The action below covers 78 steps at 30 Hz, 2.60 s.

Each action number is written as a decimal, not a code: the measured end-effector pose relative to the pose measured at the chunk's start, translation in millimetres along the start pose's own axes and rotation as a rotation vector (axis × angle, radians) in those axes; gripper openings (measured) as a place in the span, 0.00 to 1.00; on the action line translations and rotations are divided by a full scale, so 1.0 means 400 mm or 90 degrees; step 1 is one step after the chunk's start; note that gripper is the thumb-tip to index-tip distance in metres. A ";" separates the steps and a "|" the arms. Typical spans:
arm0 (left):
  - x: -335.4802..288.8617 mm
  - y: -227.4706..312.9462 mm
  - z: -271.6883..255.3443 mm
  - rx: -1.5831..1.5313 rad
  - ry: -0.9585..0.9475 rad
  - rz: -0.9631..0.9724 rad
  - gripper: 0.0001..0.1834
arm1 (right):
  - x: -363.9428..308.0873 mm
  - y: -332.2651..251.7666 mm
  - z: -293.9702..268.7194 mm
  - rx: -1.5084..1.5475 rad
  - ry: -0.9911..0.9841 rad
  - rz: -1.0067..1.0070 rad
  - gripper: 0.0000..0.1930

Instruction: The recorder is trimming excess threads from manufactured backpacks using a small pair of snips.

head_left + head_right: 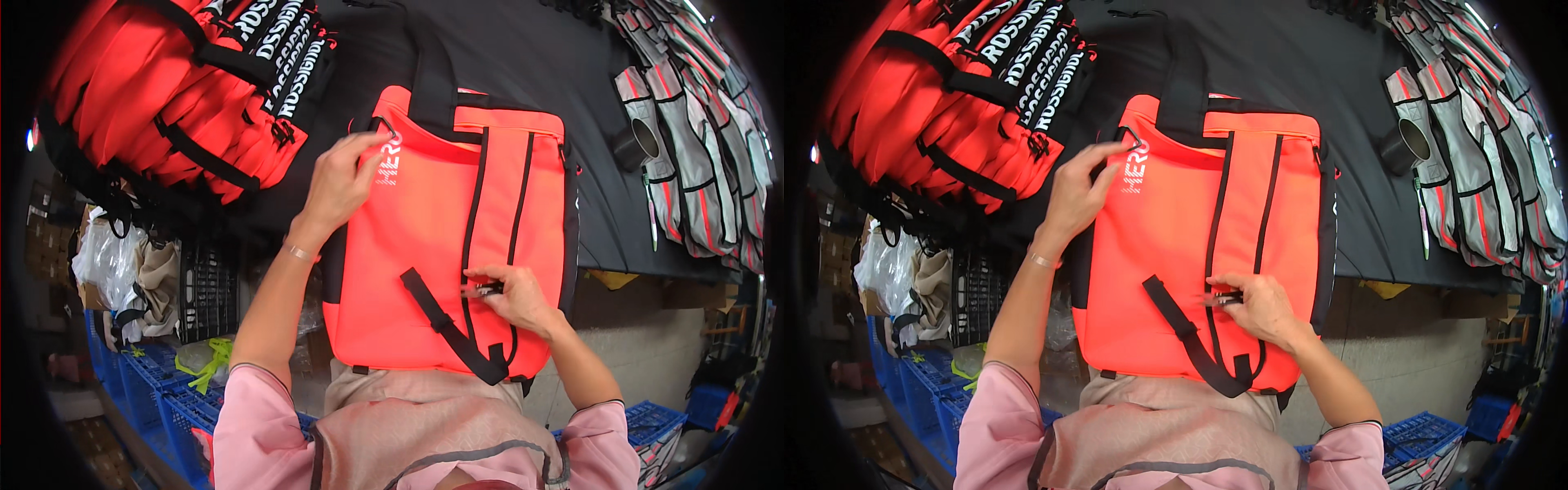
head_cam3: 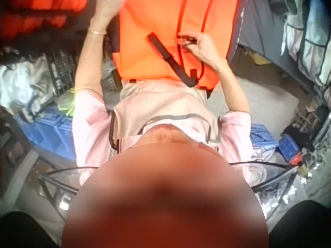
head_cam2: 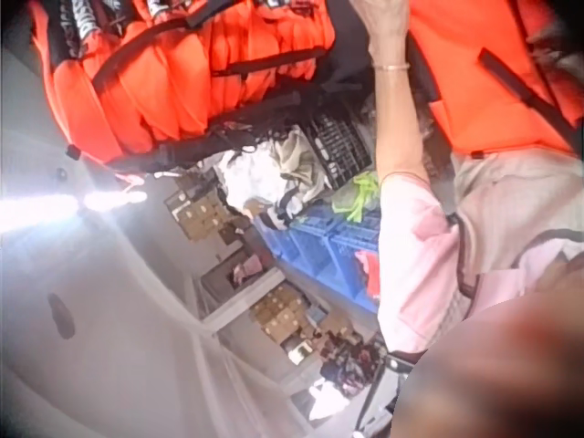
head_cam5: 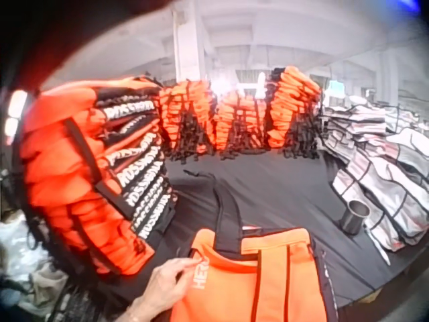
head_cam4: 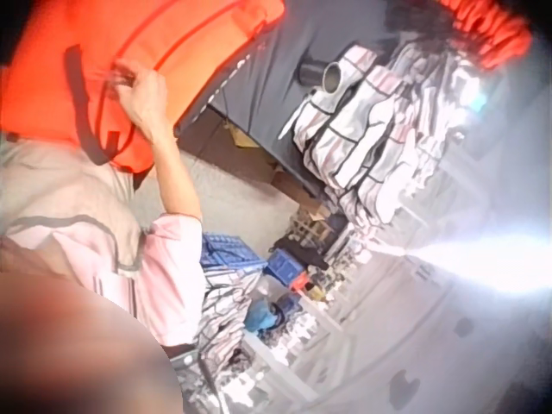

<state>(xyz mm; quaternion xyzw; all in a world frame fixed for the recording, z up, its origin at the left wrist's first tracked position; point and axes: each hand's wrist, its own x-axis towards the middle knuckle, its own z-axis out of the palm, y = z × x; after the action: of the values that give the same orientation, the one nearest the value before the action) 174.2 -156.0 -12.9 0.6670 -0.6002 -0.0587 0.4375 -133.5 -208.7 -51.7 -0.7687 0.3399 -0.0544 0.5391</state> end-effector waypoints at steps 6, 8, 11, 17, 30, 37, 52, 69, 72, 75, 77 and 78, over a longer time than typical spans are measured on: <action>0.122 -0.080 0.173 0.376 -0.033 0.266 0.16 | 0.134 -0.075 -0.075 -0.024 0.272 -0.139 0.11; 0.092 -0.091 0.193 0.353 -0.044 0.270 0.15 | 0.206 -0.103 -0.118 -0.052 0.365 -0.249 0.09; 0.055 -0.100 0.206 0.317 -0.058 0.266 0.11 | 0.340 -0.127 -0.185 -0.154 0.456 -0.283 0.09; 0.052 -0.094 0.204 0.249 0.003 0.271 0.12 | 0.448 -0.078 -0.217 -0.500 0.436 -0.266 0.09; 0.066 -0.076 0.231 0.472 0.049 0.176 0.08 | 0.399 -0.014 -0.208 -0.362 0.347 -0.173 0.08; 0.078 -0.067 0.191 0.459 -0.081 0.172 0.10 | 0.399 -0.001 -0.203 -0.327 0.386 -0.209 0.07; 0.474 -0.120 0.273 0.201 -0.032 -0.352 0.27 | 0.423 0.042 -0.212 -0.235 0.425 -0.281 0.05; 0.277 -0.035 0.153 -0.411 -0.072 -0.282 0.19 | 0.422 -0.039 -0.275 0.250 0.425 -0.190 0.18; 0.195 -0.014 0.170 -0.457 -0.117 -0.243 0.12 | 0.417 -0.112 -0.287 0.292 0.401 -0.145 0.19; 0.135 -0.019 0.167 -0.417 -0.158 -0.194 0.11 | 0.424 -0.178 -0.255 0.338 0.396 -0.213 0.17; 0.109 -0.021 0.151 -0.420 -0.191 -0.207 0.10 | 0.412 -0.205 -0.235 0.337 0.384 -0.194 0.18; 0.105 -0.019 0.139 -0.436 -0.171 -0.191 0.12 | 0.403 -0.214 -0.224 0.283 0.398 -0.207 0.18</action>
<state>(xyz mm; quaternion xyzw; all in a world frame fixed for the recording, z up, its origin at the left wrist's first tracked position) 157.8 -221.1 -33.2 0.5491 -0.4937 -0.4058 0.5386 -11.2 -357.1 13.6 -0.6234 0.3415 -0.4419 0.5473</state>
